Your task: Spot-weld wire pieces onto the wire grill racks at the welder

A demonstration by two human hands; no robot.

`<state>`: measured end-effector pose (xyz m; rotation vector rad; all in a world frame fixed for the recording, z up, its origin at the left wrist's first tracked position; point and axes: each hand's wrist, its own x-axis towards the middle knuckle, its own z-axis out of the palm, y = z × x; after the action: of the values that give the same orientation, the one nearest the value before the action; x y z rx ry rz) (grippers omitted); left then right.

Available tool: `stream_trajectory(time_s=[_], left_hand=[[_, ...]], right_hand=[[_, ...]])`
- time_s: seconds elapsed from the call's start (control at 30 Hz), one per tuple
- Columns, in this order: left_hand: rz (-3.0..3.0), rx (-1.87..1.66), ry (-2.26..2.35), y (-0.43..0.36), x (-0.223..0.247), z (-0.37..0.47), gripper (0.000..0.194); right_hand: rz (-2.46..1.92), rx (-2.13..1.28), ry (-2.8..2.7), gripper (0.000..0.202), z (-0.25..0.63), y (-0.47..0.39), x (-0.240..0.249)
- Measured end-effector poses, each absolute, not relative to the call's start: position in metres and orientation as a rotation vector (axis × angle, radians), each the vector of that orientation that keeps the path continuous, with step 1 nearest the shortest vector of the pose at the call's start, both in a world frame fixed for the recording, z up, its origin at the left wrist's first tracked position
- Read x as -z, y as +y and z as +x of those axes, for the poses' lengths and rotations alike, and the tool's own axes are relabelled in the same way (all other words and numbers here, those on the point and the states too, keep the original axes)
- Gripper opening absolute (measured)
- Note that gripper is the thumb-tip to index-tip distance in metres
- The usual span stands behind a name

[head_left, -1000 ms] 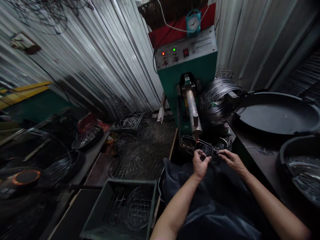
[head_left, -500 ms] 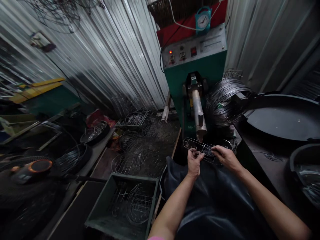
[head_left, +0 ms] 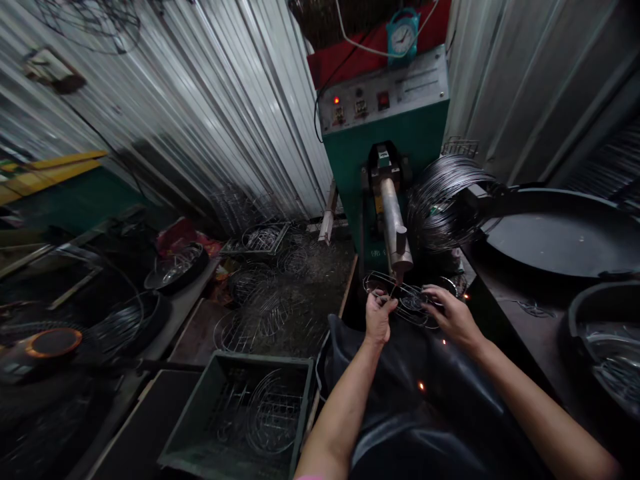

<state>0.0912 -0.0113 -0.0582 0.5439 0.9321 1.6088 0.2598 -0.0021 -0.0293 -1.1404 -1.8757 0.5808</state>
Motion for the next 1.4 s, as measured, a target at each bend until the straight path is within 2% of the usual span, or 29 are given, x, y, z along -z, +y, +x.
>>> stream_trajectory(time_s=[0.23,0.63,0.9,1.1,1.4], left_hand=[[0.325,-1.56,0.859,-0.011,0.062,0.077,0.041],[0.266,-1.576,0.908,-0.006,0.061,0.065,0.036],[0.27,-1.59,0.954,-0.012,0.066,0.069,0.039],[0.203,-1.596,0.915,-0.016,0.066,0.066,0.037],[0.13,-1.569,0.927,0.002,0.065,0.063,0.027]], right_hand=[[-1.181,-0.613,-1.816,0.027,0.283,-0.021,0.052],[-1.188,-0.552,-2.001,0.027,0.261,-0.006,0.035],[-1.423,-0.171,-2.091,0.036,0.253,-0.006,0.034],[-1.395,-0.323,-2.107,0.033,0.252,-0.006,0.03],[-1.433,-0.166,-2.083,0.039,0.239,0.009,0.015]])
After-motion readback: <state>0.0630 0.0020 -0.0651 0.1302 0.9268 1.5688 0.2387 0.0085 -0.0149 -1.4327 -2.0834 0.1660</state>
